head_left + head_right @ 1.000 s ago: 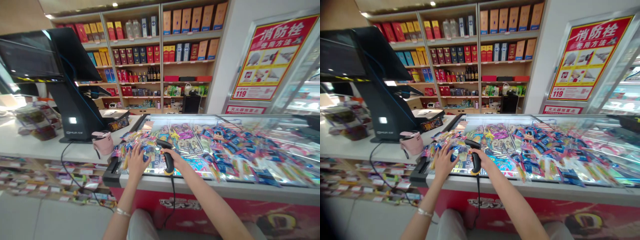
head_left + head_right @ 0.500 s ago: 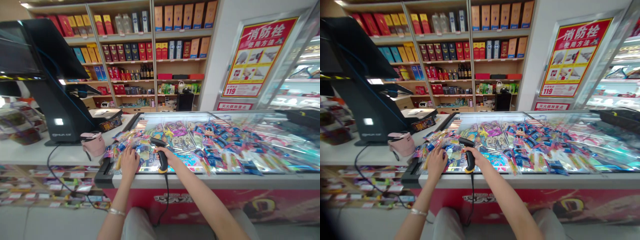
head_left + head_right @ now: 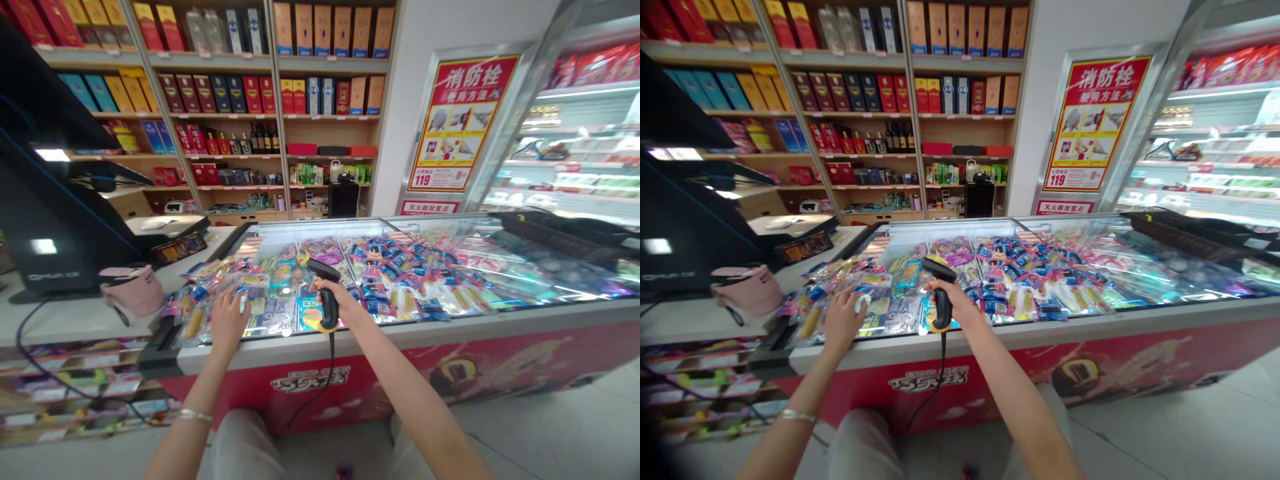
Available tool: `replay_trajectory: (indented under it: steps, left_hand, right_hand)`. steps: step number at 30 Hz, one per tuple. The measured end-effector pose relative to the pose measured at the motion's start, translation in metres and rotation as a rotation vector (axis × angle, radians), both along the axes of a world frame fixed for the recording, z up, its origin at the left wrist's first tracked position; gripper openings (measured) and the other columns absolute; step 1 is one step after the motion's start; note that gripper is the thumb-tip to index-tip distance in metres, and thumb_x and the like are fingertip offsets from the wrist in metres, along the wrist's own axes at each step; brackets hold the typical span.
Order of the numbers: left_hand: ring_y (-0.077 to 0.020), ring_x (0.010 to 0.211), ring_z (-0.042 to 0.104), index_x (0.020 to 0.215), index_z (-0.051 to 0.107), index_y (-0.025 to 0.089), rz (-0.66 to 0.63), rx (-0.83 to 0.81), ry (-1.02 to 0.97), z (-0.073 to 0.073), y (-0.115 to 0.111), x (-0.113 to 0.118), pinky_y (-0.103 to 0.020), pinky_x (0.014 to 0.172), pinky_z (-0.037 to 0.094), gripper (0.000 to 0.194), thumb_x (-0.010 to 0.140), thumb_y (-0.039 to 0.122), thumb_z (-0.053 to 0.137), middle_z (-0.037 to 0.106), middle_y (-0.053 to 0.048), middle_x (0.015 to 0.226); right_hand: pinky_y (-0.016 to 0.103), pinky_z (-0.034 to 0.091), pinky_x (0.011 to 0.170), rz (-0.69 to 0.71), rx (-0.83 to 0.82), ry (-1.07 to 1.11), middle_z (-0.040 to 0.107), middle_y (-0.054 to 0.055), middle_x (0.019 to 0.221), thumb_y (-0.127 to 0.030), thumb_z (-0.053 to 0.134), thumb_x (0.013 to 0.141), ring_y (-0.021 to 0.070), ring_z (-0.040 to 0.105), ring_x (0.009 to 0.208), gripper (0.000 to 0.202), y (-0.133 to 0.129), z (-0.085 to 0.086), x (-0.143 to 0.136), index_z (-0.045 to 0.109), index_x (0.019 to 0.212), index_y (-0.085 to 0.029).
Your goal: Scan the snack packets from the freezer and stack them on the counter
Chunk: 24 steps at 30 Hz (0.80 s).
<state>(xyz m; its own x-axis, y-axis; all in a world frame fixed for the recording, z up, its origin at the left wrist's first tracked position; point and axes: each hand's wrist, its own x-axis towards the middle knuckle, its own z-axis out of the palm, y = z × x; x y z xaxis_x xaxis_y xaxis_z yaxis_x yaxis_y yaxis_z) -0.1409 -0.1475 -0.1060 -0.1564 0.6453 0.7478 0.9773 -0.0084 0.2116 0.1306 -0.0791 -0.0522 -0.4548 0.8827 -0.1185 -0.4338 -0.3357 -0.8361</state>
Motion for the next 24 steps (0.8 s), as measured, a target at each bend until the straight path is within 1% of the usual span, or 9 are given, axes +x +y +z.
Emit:
replay_trajectory:
  steps: [2, 6, 9, 12, 14, 16, 19, 21, 24]
  left_hand:
    - [-0.0298, 0.12, 0.048, 0.102, 0.062, 0.018, -0.076, -0.005, -0.027, 0.003, 0.009, 0.03, -0.047, 0.105, 0.035, 0.027, 0.086, 0.03, 0.044, 0.058, -0.013, 0.125]
    - [-0.0307, 0.122, 0.047, 0.108, 0.06, 0.018, -0.28, -0.086, -0.093, 0.015, 0.03, 0.105, -0.047, 0.106, 0.032, 0.03, 0.087, 0.034, 0.046, 0.056, -0.015, 0.129]
    - [-0.0311, 0.117, 0.051, 0.114, 0.057, 0.021, -0.399, -0.177, -0.182, 0.022, 0.045, 0.157, -0.045, 0.102, 0.036, 0.036, 0.084, 0.04, 0.052, 0.059, -0.014, 0.124]
    - [-0.0328, 0.114, 0.053, 0.118, 0.054, 0.02, -0.439, -0.281, -0.218, 0.021, 0.057, 0.197, -0.044, 0.1, 0.036, 0.047, 0.081, 0.049, 0.057, 0.061, -0.016, 0.117]
    - [-0.0337, 0.115, 0.052, 0.119, 0.053, 0.019, -0.442, -0.334, -0.206, 0.017, 0.065, 0.214, -0.045, 0.101, 0.035, 0.054, 0.078, 0.054, 0.059, 0.06, -0.017, 0.116]
    - [-0.0344, 0.115, 0.052, 0.116, 0.054, 0.019, -0.438, -0.383, -0.18, 0.014, 0.072, 0.225, -0.046, 0.101, 0.034, 0.054, 0.076, 0.054, 0.061, 0.062, -0.017, 0.112]
    - [-0.0346, 0.109, 0.055, 0.108, 0.059, 0.018, -0.397, -0.471, -0.089, 0.014, 0.081, 0.231, -0.046, 0.098, 0.036, 0.043, 0.074, 0.044, 0.066, 0.064, -0.016, 0.1]
    - [-0.0332, 0.106, 0.057, 0.104, 0.061, 0.018, -0.341, -0.518, -0.007, 0.018, 0.088, 0.232, -0.043, 0.094, 0.041, 0.037, 0.072, 0.037, 0.067, 0.064, -0.014, 0.098]
    - [-0.0308, 0.104, 0.058, 0.108, 0.06, 0.018, -0.237, -0.569, 0.061, 0.031, 0.105, 0.233, -0.038, 0.086, 0.046, 0.037, 0.074, 0.03, 0.064, 0.062, -0.013, 0.104]
  right_hand:
    - [0.019, 0.043, 0.041, -0.051, 0.028, 0.005, 0.066, 0.001, 0.065, -0.018, 0.068, 0.065, 0.0076, 0.052, 0.043, 0.012, 0.004, 0.01, 0.028, 0.062, 0.075, -0.015]
    - [0.019, 0.043, 0.04, -0.122, 0.034, 0.029, 0.066, 0.001, 0.066, -0.015, 0.066, 0.068, 0.0074, 0.05, 0.043, 0.01, 0.01, 0.027, 0.075, 0.06, 0.075, -0.017]
    - [0.02, 0.043, 0.039, -0.164, 0.021, 0.029, 0.066, 0.001, 0.067, -0.015, 0.065, 0.069, 0.0078, 0.05, 0.044, 0.01, 0.014, 0.03, 0.105, 0.059, 0.076, -0.017]
    - [0.019, 0.043, 0.039, -0.2, 0.02, 0.017, 0.065, 0.0, 0.064, -0.016, 0.066, 0.07, 0.0081, 0.051, 0.044, 0.012, 0.019, 0.026, 0.131, 0.059, 0.078, -0.017]
    - [0.019, 0.044, 0.038, -0.21, -0.007, 0.011, 0.061, -0.001, 0.059, -0.016, 0.067, 0.07, 0.0088, 0.05, 0.044, 0.012, 0.023, 0.022, 0.146, 0.058, 0.078, -0.017]
    - [0.02, 0.044, 0.037, -0.215, -0.051, 0.012, 0.058, -0.001, 0.055, -0.017, 0.066, 0.071, 0.0093, 0.05, 0.043, 0.011, 0.028, 0.017, 0.16, 0.057, 0.077, -0.018]
    - [0.019, 0.044, 0.037, -0.232, -0.092, 0.061, 0.061, -0.001, 0.059, -0.015, 0.065, 0.071, 0.0082, 0.05, 0.042, 0.009, 0.038, 0.007, 0.175, 0.058, 0.076, -0.017]
    - [0.017, 0.045, 0.038, -0.246, -0.101, 0.101, 0.063, 0.0, 0.063, -0.014, 0.066, 0.069, 0.0069, 0.05, 0.043, 0.011, 0.047, -0.002, 0.181, 0.058, 0.076, -0.017]
    - [0.017, 0.043, 0.037, -0.265, -0.134, 0.123, 0.062, -0.001, 0.063, -0.013, 0.066, 0.068, 0.0065, 0.05, 0.042, 0.012, 0.062, -0.013, 0.186, 0.058, 0.075, -0.017]
